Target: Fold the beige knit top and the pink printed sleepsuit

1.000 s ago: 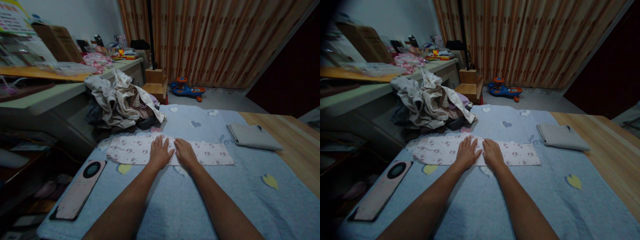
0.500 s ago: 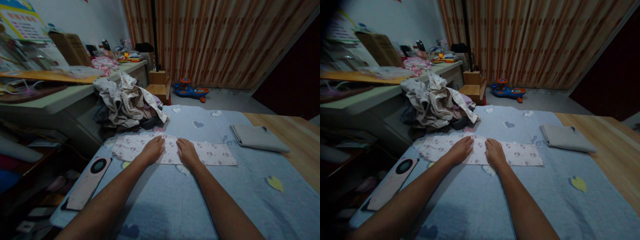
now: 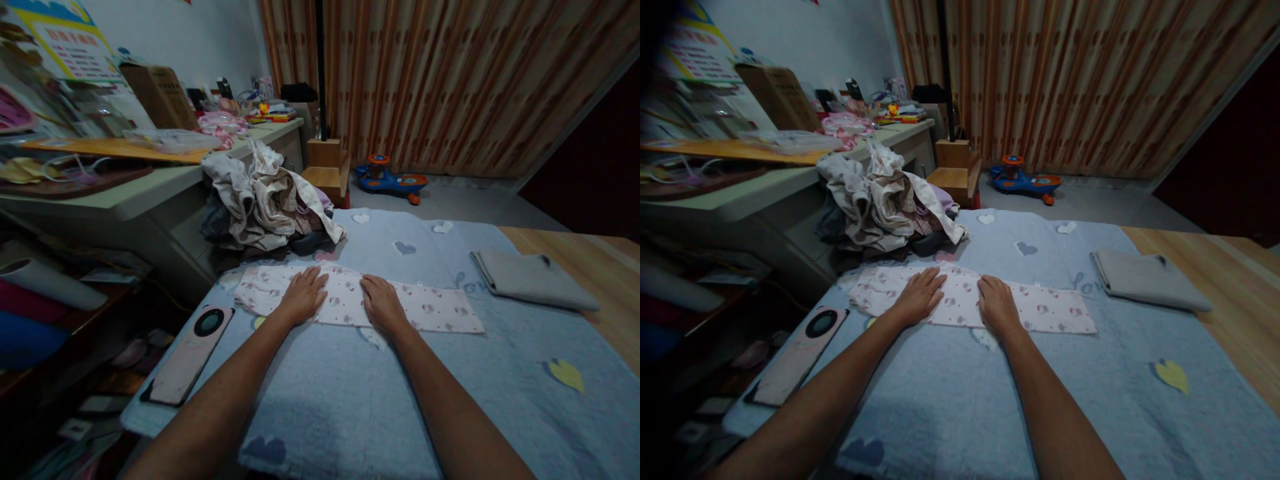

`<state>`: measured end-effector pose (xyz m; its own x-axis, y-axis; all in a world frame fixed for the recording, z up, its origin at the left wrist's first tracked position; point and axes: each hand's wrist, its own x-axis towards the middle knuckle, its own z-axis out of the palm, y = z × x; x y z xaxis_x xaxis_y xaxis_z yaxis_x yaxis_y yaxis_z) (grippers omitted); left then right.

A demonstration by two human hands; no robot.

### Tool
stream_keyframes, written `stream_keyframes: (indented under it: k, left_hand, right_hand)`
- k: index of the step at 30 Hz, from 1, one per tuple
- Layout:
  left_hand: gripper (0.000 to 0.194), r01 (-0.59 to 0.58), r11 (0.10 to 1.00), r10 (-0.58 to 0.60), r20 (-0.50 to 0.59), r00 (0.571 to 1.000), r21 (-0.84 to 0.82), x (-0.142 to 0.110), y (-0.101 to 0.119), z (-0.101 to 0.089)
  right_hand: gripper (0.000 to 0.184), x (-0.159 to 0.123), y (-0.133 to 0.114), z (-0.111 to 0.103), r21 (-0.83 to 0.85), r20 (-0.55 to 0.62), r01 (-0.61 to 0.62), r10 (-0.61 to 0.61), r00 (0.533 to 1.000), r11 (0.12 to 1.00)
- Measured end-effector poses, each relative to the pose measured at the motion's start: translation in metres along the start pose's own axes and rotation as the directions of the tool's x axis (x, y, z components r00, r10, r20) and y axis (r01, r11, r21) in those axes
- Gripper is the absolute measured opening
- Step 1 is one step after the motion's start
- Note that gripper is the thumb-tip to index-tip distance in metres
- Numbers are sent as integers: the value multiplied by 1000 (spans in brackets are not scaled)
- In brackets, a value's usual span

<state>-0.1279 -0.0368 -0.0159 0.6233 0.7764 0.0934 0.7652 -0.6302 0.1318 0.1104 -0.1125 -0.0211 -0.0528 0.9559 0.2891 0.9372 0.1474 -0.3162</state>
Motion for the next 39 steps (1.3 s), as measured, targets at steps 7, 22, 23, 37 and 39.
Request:
stream_keyframes:
  k: [7, 22, 23, 37, 39]
  left_hand:
    - [52, 123, 992, -123, -32, 992, 4, -8, -5, 1]
    - [28, 382, 924, -372, -241, 896, -4, -15, -41, -18]
    - [28, 407, 913, -394, -239, 887, 6, -16, -43, -18]
    - [38, 410, 912, -410, -33, 912, -19, -29, -62, -24]
    - [41, 389, 921, -389, -32, 921, 3, -35, -64, -25]
  right_hand:
    - [33, 1, 2, 3, -1, -8, 3, -3, 1000, 1000]
    - [34, 0, 6, 6, -6, -24, 36, -36, 999, 999]
    - [34, 0, 6, 6, -7, -26, 38, -39, 999, 999]
    - [36, 0, 7, 6, -15, -43, 51, -52, 998, 999]
    - [36, 0, 7, 6, -13, -40, 52, -52, 998, 999]
